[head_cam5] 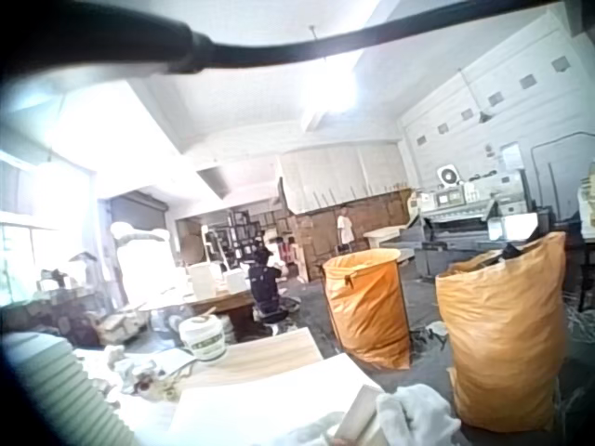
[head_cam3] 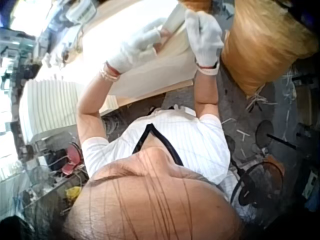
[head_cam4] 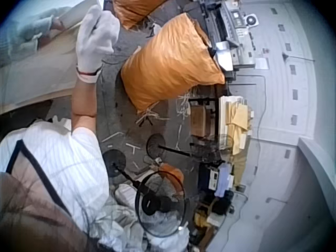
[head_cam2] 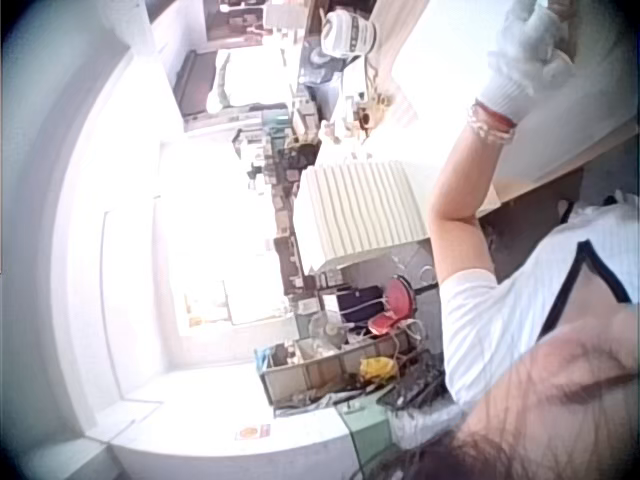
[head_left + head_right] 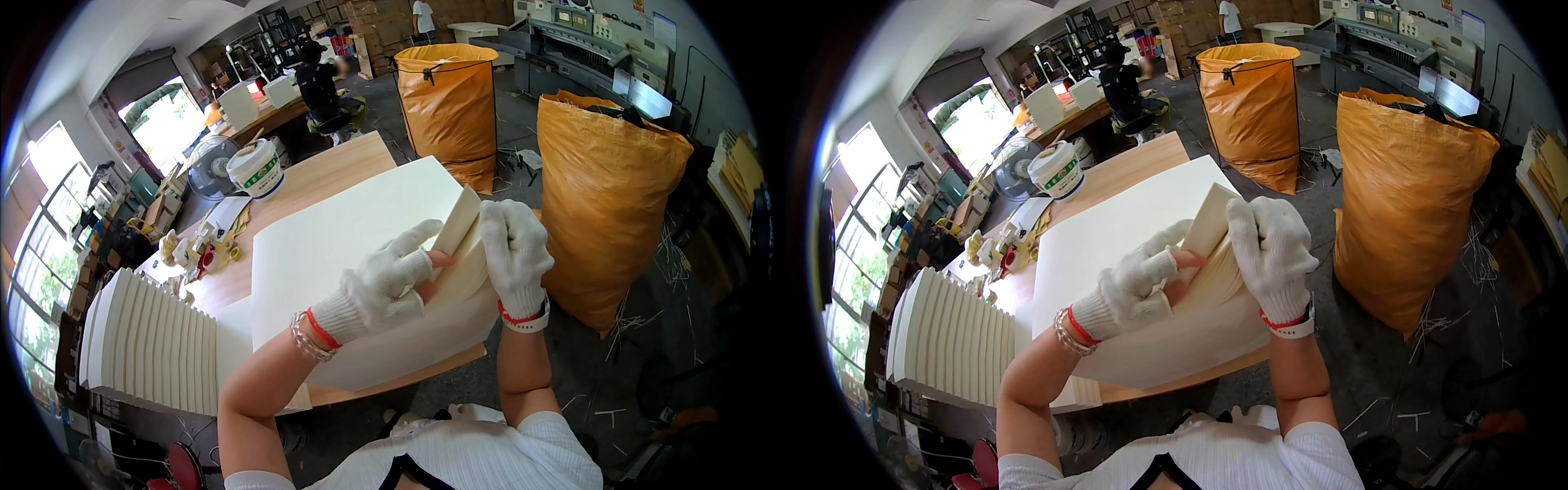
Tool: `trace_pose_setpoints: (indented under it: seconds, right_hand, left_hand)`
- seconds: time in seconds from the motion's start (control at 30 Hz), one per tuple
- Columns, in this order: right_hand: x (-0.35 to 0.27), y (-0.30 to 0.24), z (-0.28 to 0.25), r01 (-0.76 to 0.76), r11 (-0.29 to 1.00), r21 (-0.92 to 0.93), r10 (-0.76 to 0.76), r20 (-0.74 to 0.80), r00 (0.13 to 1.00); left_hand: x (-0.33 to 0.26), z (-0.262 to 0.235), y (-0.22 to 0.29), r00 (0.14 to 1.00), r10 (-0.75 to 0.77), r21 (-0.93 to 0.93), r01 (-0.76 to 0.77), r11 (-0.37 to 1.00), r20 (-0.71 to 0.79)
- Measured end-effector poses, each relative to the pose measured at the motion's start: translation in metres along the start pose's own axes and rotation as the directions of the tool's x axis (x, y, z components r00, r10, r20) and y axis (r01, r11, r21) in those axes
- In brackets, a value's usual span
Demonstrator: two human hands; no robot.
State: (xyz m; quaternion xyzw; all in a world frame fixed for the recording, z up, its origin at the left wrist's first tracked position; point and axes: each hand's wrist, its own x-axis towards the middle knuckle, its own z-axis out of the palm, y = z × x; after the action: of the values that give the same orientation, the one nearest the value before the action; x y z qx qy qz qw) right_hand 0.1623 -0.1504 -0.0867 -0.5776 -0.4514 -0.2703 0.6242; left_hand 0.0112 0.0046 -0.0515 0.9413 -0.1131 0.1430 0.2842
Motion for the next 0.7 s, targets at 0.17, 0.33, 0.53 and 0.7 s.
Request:
trace_pose_setpoints:
  seconds: [0.17,0.33,0.53,0.7]
  right_hand:
    - [-0.001,0.001,0.002,-0.015,1.0,0.011,0.015,-0.043,0.999]
    - [-0.001,0.0,-0.001,-0.046,0.997,0.054,0.046,-0.003,0.999]
    - [0.001,-0.001,0.0,-0.075,0.997,0.022,0.075,-0.005,0.997]
    - [0.001,-0.001,0.001,-0.064,0.997,0.032,0.065,-0.037,0.997]
  left_hand:
    - [0.001,0.006,0.005,0.993,-0.021,0.052,0.027,0.998,-0.113]
    - [0.001,0.0,0.009,0.997,-0.048,0.081,0.052,0.995,-0.054]
    - [-0.001,0.001,-0.004,0.998,-0.056,-0.054,0.058,0.997,0.036]
    - [0.001,0.006,0.006,0.993,-0.023,0.051,0.029,0.998,-0.116]
